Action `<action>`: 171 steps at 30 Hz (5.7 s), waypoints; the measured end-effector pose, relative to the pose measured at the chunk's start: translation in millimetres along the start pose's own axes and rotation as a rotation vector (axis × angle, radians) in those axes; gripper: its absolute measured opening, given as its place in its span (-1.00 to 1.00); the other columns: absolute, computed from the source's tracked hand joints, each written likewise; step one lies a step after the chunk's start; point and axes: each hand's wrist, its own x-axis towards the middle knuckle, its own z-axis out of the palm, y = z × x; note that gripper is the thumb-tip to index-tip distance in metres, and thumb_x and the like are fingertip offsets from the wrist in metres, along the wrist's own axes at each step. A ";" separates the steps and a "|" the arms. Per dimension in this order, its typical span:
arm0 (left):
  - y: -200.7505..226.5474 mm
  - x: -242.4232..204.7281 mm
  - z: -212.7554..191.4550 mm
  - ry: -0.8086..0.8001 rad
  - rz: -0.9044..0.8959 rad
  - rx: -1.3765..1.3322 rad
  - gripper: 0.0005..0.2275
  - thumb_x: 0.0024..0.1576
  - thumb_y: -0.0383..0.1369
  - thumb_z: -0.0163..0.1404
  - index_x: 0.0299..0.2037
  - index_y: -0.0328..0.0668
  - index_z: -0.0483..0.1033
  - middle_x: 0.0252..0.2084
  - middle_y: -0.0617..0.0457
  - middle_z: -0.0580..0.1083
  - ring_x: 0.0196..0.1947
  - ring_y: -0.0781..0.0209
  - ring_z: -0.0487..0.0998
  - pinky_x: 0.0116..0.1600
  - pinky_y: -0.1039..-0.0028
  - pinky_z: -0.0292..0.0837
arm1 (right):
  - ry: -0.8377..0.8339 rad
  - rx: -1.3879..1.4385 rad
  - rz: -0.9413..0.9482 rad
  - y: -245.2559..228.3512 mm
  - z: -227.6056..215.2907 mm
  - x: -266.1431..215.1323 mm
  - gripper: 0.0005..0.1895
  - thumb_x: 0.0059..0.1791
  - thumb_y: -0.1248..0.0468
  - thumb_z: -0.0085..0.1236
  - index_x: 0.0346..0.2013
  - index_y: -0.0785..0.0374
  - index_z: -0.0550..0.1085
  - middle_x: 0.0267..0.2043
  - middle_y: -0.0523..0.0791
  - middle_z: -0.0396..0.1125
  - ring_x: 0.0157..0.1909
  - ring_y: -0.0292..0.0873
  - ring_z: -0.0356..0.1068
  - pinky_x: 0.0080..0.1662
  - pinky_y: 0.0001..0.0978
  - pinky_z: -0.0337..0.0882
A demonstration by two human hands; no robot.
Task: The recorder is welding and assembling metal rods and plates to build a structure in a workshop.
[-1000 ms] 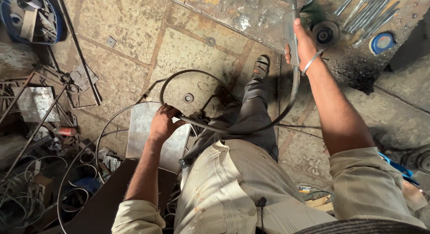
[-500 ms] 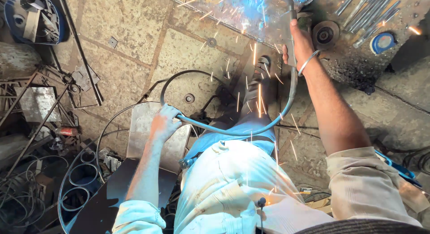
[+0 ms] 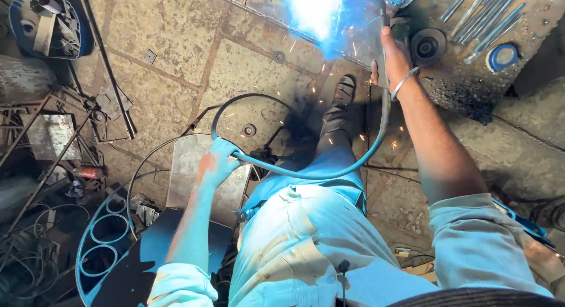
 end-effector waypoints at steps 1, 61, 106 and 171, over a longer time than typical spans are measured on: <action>1.4 0.0 -0.2 0.005 -0.007 -0.010 -0.72 -0.17 -0.25 0.34 -0.33 -0.14 0.59 -0.26 0.04 0.50 -0.09 0.00 0.49 0.01 0.24 0.42 | 0.004 -0.012 0.000 -3.6 2.3 -4.5 -0.35 0.07 -0.39 -0.07 -0.12 0.14 0.44 -0.56 -0.17 0.28 -0.66 -0.23 0.27 -0.58 -0.33 0.32; 100.3 221.4 40.5 -0.071 -0.080 -0.658 -0.44 0.20 0.09 -0.08 0.25 -0.14 0.44 0.25 -0.18 0.45 0.12 -0.13 0.58 0.21 0.19 0.44 | -0.230 -0.069 -0.025 -29.6 28.8 -128.7 -0.71 0.10 0.09 0.04 -0.02 0.20 0.32 -0.47 -0.12 0.32 -0.57 -0.19 0.32 -0.51 -0.34 0.33; 65.9 340.1 39.5 -0.305 -0.235 -1.122 -0.10 0.10 0.36 -0.22 0.34 -0.39 0.35 0.35 -0.30 0.37 0.41 -0.09 0.31 0.44 0.27 0.13 | 0.602 -0.831 -0.208 -22.8 209.9 -54.7 -0.42 0.07 -0.06 0.18 0.15 0.35 0.35 -0.08 0.24 0.45 0.00 0.35 0.44 0.01 0.10 0.40; 80.7 338.7 24.4 -0.340 -0.216 -1.052 -0.12 0.07 0.38 -0.20 0.30 -0.32 0.41 0.27 -0.21 0.46 0.31 -0.01 0.42 0.39 0.26 0.20 | 0.430 -0.742 -0.292 -26.8 171.1 -64.3 -0.53 0.13 0.01 0.11 0.14 0.32 0.37 -0.18 0.10 0.45 -0.14 0.13 0.47 -0.07 -0.04 0.41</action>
